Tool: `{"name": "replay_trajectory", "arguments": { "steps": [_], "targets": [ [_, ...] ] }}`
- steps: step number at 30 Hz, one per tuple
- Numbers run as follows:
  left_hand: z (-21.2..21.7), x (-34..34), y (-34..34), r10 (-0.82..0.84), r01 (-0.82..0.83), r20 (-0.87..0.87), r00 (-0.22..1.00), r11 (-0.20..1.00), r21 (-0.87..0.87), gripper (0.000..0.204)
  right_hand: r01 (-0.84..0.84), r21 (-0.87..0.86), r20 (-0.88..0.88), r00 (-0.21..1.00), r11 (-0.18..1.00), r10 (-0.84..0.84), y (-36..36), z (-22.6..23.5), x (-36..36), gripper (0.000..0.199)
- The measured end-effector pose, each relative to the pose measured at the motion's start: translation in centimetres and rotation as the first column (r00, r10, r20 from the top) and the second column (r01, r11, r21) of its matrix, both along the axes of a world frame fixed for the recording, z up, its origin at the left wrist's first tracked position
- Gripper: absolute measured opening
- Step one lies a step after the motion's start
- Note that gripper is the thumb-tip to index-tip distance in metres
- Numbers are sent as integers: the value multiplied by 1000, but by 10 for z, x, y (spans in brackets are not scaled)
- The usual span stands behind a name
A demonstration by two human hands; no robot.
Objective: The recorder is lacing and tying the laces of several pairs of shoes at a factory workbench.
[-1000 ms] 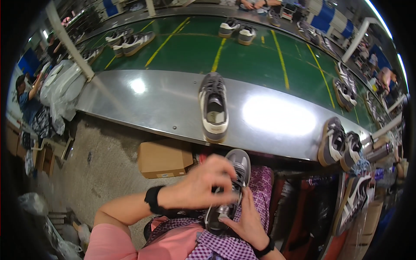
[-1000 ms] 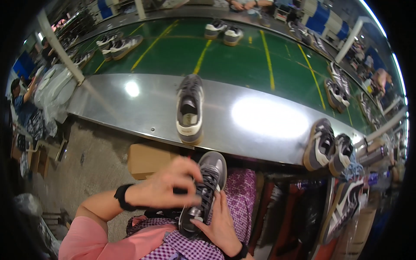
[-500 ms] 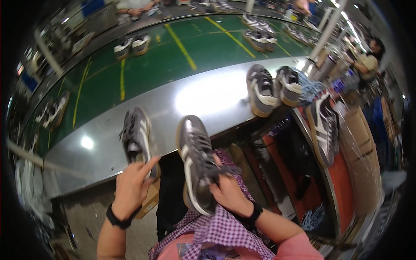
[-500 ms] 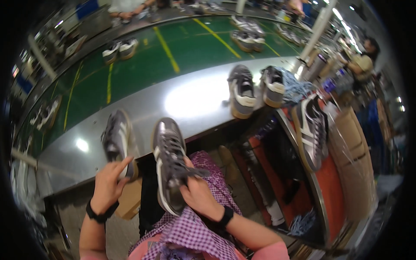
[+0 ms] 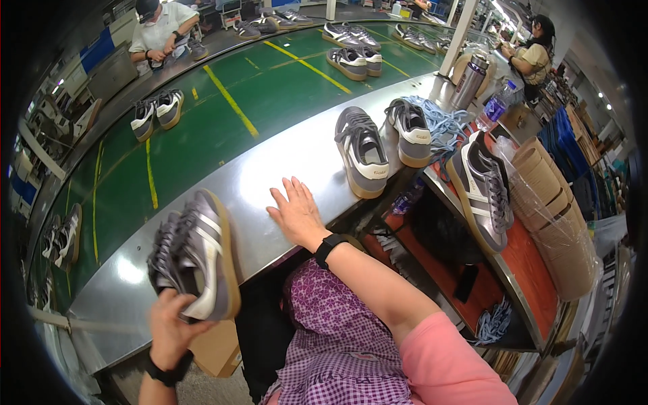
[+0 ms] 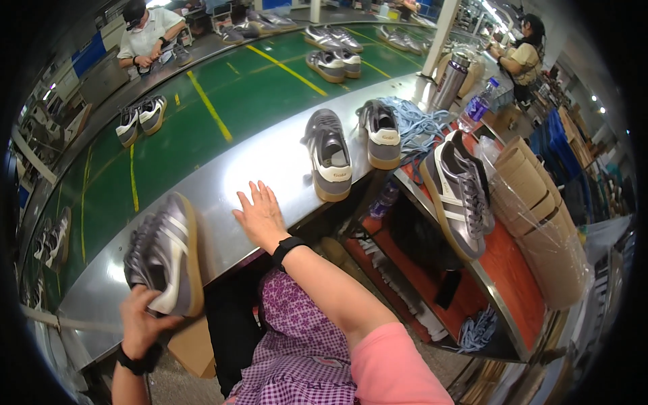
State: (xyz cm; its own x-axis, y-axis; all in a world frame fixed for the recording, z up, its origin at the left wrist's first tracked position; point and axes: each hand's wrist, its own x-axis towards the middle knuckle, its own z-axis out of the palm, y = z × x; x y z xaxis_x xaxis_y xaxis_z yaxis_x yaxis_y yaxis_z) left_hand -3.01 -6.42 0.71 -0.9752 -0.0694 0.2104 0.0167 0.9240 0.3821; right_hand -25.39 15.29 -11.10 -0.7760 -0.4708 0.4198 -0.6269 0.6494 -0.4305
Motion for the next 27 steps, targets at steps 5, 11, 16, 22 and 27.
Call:
{"name": "replay_trajectory", "arguments": {
  "steps": [5, 11, 16, 22, 27],
  "targets": [
    [13, -92, -81, 39, -52, -99, 994, 990, -134, 48, 55, 16, -29, 998, 998, -54, 0, -2, -4, 44],
    [28, -186, -128, 203, -275, -385, 900, 951, -143, 49, 28, -18, -11, 1000, 999, -28, -6, 6, 0, 43],
    [-18, -150, 7, -248, 259, -101, 964, 959, 116, 50, 81, -49, -31, 996, 996, -82, 8, -3, -6, 40],
    [-59, -36, 45, -34, 38, 39, 999, 995, -90, 73, -110, -160, -199, 977, 981, 78, 59, 74, 12, 35],
    [-94, -8, 18, -60, 73, 45, 997, 916, -393, 77, 572, -4, -396, 752, 820, -527, 188, 133, -71, 54]
  ]
}}
